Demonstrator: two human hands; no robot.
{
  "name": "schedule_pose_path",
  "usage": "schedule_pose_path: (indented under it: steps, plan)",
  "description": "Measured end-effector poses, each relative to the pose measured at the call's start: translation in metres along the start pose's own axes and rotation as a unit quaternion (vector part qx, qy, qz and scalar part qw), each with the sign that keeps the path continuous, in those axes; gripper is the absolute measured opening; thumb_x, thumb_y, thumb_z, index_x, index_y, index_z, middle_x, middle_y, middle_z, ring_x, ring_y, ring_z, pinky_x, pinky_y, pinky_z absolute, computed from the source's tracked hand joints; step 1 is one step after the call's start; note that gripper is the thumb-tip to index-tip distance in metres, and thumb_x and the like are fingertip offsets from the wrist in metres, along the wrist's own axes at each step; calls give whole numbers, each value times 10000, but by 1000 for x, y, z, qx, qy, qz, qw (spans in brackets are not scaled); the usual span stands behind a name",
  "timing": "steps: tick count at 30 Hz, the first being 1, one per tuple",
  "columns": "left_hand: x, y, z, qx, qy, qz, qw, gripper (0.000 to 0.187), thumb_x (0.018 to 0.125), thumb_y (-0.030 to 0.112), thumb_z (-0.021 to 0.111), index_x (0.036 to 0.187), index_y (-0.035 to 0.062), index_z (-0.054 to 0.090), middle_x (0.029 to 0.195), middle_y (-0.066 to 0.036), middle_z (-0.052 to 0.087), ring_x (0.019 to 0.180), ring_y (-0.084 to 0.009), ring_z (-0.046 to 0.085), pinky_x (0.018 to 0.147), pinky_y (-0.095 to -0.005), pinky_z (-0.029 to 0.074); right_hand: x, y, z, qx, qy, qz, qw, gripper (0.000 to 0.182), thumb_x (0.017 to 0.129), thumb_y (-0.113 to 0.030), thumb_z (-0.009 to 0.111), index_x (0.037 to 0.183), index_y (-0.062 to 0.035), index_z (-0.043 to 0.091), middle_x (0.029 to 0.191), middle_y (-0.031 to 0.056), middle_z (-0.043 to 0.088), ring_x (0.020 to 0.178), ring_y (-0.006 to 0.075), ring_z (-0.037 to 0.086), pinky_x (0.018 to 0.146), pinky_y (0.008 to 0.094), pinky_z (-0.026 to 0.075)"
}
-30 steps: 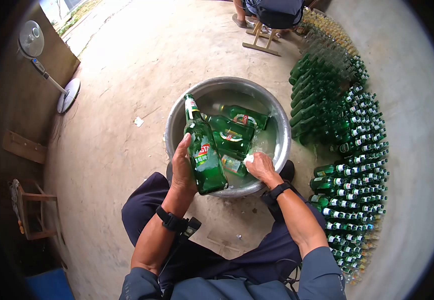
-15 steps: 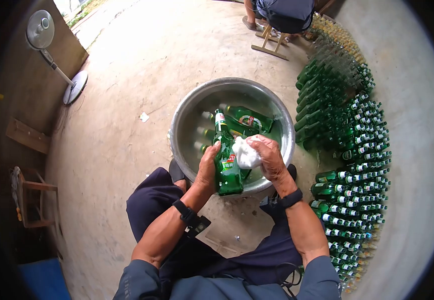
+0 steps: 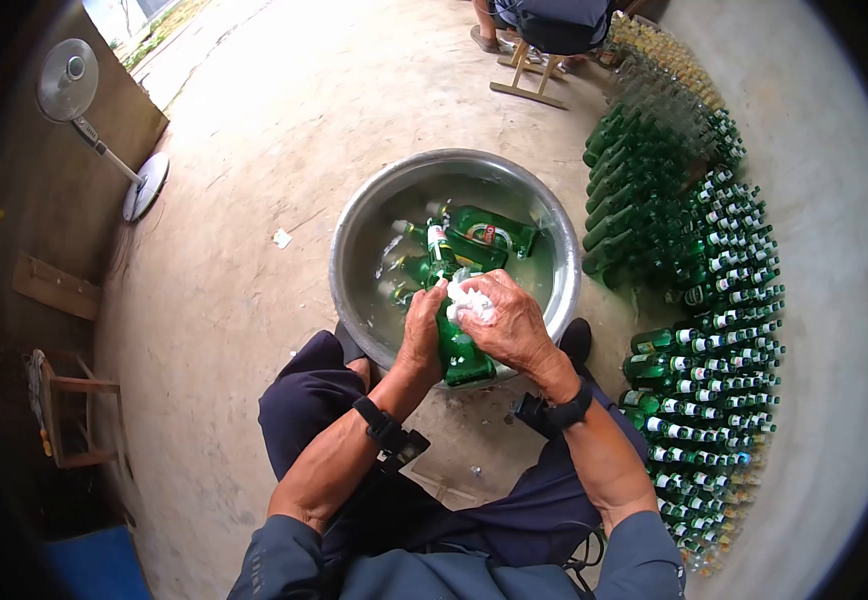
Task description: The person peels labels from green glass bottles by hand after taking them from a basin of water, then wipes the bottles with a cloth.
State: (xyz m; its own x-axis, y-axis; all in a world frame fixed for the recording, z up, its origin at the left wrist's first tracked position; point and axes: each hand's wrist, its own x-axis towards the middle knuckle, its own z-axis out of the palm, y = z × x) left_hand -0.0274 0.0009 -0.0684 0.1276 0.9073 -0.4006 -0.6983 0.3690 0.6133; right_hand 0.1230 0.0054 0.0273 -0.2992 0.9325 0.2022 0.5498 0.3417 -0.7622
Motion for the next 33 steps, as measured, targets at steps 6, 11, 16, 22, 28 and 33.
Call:
schedule_pose_path:
  steps: [6, 11, 16, 22, 28, 33]
  plan:
    - [-5, 5, 18, -7, -20, 2, 1000, 339, 1041, 382, 564, 1216, 96, 621, 1143, -78, 682, 1015, -208, 688, 890, -398, 572, -7, 1, -8, -27, 44, -52, 997, 314, 829, -152, 780, 1102, -16, 704, 1078, 137, 666, 1010, 343, 673, 877, 431, 554]
    - [-7, 8, 27, -7, -2, 2, 1000, 300, 1039, 368, 571, 1164, 100, 623, 1089, -76, 687, 956, -201, 692, 845, -397, 577, -12, -9, -15, -76, 44, -88, 992, 277, 816, -143, 793, 1052, -29, 703, 1041, 122, 658, 979, 332, 660, 843, 436, 549]
    - [-1, 12, 31, -9, 0, 12, 1000, 280, 1049, 351, 545, 1106, 95, 642, 1000, -65, 697, 885, -198, 701, 808, -387, 578, -23, -22, -23, -95, -11, -84, 992, 248, 777, -153, 818, 965, -56, 688, 1003, 95, 658, 943, 313, 663, 806, 427, 546]
    - [1, 8, 30, 23, 1, 13, 1000, 297, 1026, 359, 601, 1180, 104, 608, 1031, -54, 688, 894, -184, 694, 793, -368, 582, -27, -12, -16, -89, 15, -48, 995, 189, 795, -152, 802, 927, -59, 702, 954, 100, 670, 902, 324, 683, 760, 442, 553]
    - [-16, 0, 38, 4, -10, -45, 999, 319, 1020, 369, 626, 1238, 141, 580, 1108, -33, 655, 968, -179, 690, 824, -372, 588, -8, 3, -20, -63, 81, -19, 995, 158, 831, -116, 772, 960, -48, 711, 951, 118, 676, 892, 341, 675, 758, 447, 547]
    - [-8, 13, 33, -14, 2, -10, 1000, 288, 1030, 377, 602, 1183, 135, 623, 1058, -42, 677, 943, -181, 688, 814, -370, 578, -21, -9, -15, -51, 61, -87, 993, 151, 815, -65, 763, 939, -27, 687, 925, 123, 657, 879, 350, 654, 751, 456, 537]
